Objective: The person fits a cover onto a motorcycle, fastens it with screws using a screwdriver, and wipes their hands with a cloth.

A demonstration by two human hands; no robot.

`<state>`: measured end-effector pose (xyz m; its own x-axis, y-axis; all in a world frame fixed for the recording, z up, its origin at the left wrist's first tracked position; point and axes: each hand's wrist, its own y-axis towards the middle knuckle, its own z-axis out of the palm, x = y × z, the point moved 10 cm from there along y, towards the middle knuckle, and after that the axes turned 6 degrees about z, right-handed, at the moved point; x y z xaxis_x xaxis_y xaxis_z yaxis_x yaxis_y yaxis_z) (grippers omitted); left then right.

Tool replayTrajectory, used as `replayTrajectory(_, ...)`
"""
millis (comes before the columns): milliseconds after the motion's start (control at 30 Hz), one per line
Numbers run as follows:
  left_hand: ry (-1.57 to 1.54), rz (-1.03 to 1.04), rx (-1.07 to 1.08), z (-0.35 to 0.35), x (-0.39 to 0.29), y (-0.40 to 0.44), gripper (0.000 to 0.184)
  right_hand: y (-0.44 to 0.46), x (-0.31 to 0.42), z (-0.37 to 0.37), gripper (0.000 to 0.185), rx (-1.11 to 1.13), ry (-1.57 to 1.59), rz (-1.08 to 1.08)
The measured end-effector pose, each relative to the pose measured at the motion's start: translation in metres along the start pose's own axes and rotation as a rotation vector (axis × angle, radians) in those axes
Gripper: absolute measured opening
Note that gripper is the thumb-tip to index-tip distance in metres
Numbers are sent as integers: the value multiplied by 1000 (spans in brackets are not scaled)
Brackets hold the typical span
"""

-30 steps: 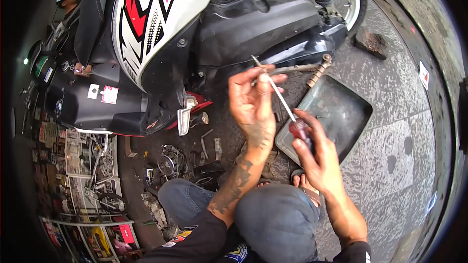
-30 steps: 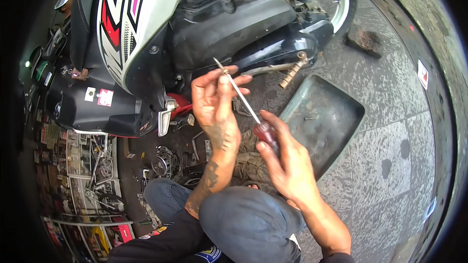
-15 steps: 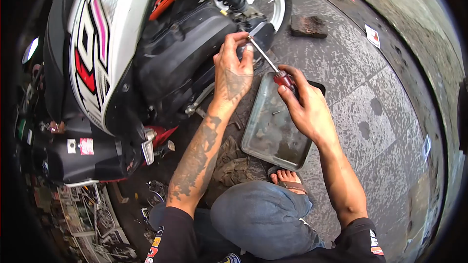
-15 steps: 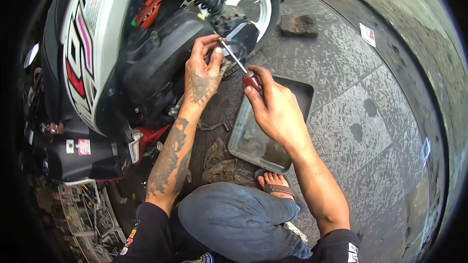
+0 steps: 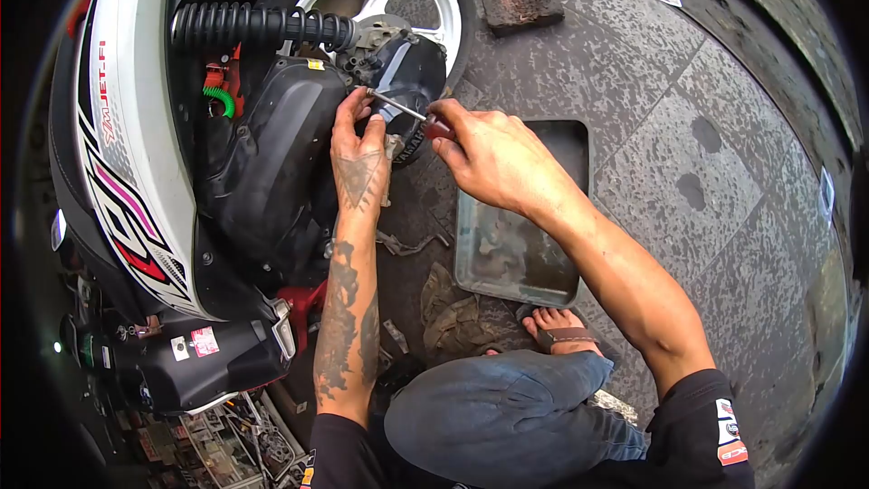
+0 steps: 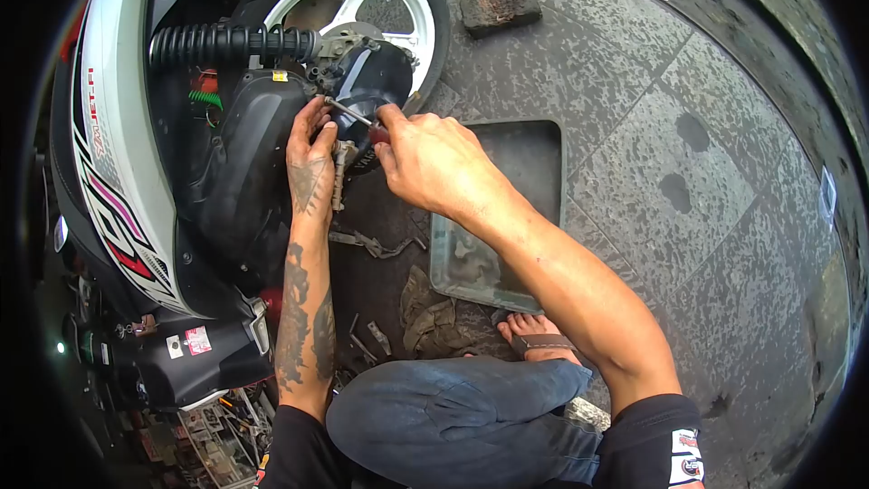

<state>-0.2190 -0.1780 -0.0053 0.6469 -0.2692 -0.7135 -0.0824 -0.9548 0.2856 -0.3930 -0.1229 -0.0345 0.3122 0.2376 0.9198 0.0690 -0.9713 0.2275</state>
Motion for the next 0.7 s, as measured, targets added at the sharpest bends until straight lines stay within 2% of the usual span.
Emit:
replayTrajectory(33, 81, 21, -4, -2, 1, 1, 43, 0, -1, -2, 28, -5, 4, 2)
replayTrajectory(367, 97, -97, 28, -3, 11, -2, 53, 6, -1, 6, 29, -29, 13, -22)
replayTrajectory(400, 126, -104, 26, -4, 11, -3, 55, 8, -10, 17, 35, 93, -43, 80)
replayTrajectory(533, 130, -112, 24, -4, 8, -3, 59, 10, -7, 20, 35, 119, -64, 83)
replayTrajectory(633, 127, -136, 35, -5, 9, -5, 60, 9, -10, 25, 35, 102, -44, 82)
replayTrajectory(700, 151, -128, 58, -4, 7, -5, 61, 6, -2, 17, 30, -41, -3, -26)
